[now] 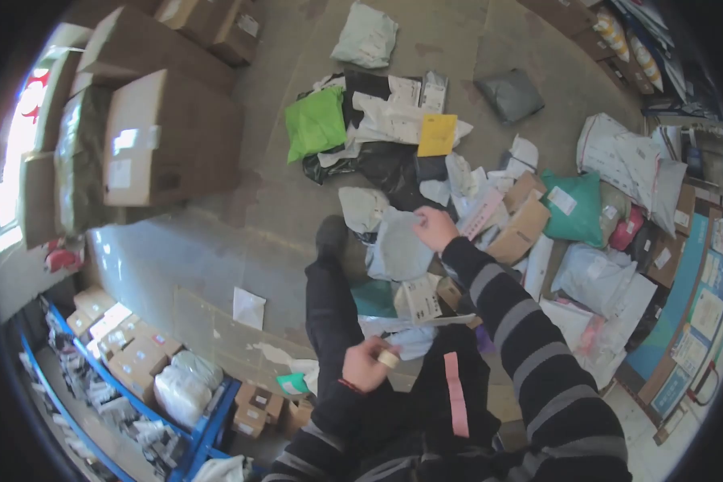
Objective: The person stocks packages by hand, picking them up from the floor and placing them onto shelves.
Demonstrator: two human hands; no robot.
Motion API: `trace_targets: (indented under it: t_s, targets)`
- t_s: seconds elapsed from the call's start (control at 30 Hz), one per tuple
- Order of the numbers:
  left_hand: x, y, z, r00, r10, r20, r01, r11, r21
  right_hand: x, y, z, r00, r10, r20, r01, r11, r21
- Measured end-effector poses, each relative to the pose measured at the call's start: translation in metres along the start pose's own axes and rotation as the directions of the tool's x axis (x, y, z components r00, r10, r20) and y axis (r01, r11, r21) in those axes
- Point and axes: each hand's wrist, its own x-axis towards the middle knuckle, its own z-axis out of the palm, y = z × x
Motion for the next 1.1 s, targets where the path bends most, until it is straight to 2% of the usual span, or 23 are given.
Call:
trace_targets:
  t_s: [0.1,0.2,0.3,0.4,0.47,0.6,0.7,0.8,0.9,1.0,1.1]
  targets:
    - [0.042,0.001,-0.032,0.981,0.111,0.159,-0.140,0.973,0.184,0.097,-0.030,0.031,0.999,0.039,0.010,-0.038,0.996,-0.081]
    - [0.062,0.005,-0.070,0.967,0.168,0.193,-0.191,0.975,0.109,0.171,-0.047,0.058,0.999,0.037,-0.024,-0.041,0.973,-0.227]
    - [0.079,0.010,-0.094,0.976,0.138,0.170,-0.132,0.990,-0.046,0.226,-0.054,0.074,0.998,-0.011,-0.057,-0.008,0.949,-0.316]
    - [0.090,0.018,-0.111,0.959,0.135,0.249,-0.125,0.991,-0.055,0.242,-0.036,0.086,0.998,0.039,-0.048,-0.053,0.936,-0.349]
    - [0.091,0.018,-0.114,0.962,0.123,0.245,-0.115,0.992,-0.046,0.239,-0.018,0.091,1.000,-0.004,0.010,0.008,0.854,-0.520]
    - [0.096,0.024,-0.114,0.957,0.097,0.272,-0.089,0.995,-0.040,0.213,0.004,0.068,0.995,0.031,0.098,0.036,0.787,-0.617]
    - [0.094,0.022,-0.111,0.955,0.073,0.289,-0.065,0.997,-0.039,0.178,0.008,0.040,0.987,0.116,0.114,-0.036,0.842,-0.539]
    - [0.092,0.021,-0.107,0.951,0.051,0.304,-0.035,0.998,-0.058,0.130,0.046,0.019,0.998,0.017,-0.054,-0.036,0.929,-0.369]
    - [0.093,0.030,-0.101,0.950,0.034,0.310,-0.028,0.999,-0.026,0.071,0.092,-0.001,0.958,-0.099,-0.269,0.036,0.973,-0.229]
    - [0.093,0.039,-0.088,0.935,-0.058,0.351,0.025,0.995,0.100,-0.004,0.093,-0.024,0.913,-0.144,-0.381,0.086,0.983,-0.165]
    - [0.099,0.038,-0.061,0.870,-0.244,0.428,0.196,0.968,0.154,-0.074,0.075,-0.031,0.837,-0.215,-0.503,0.155,0.975,-0.158]
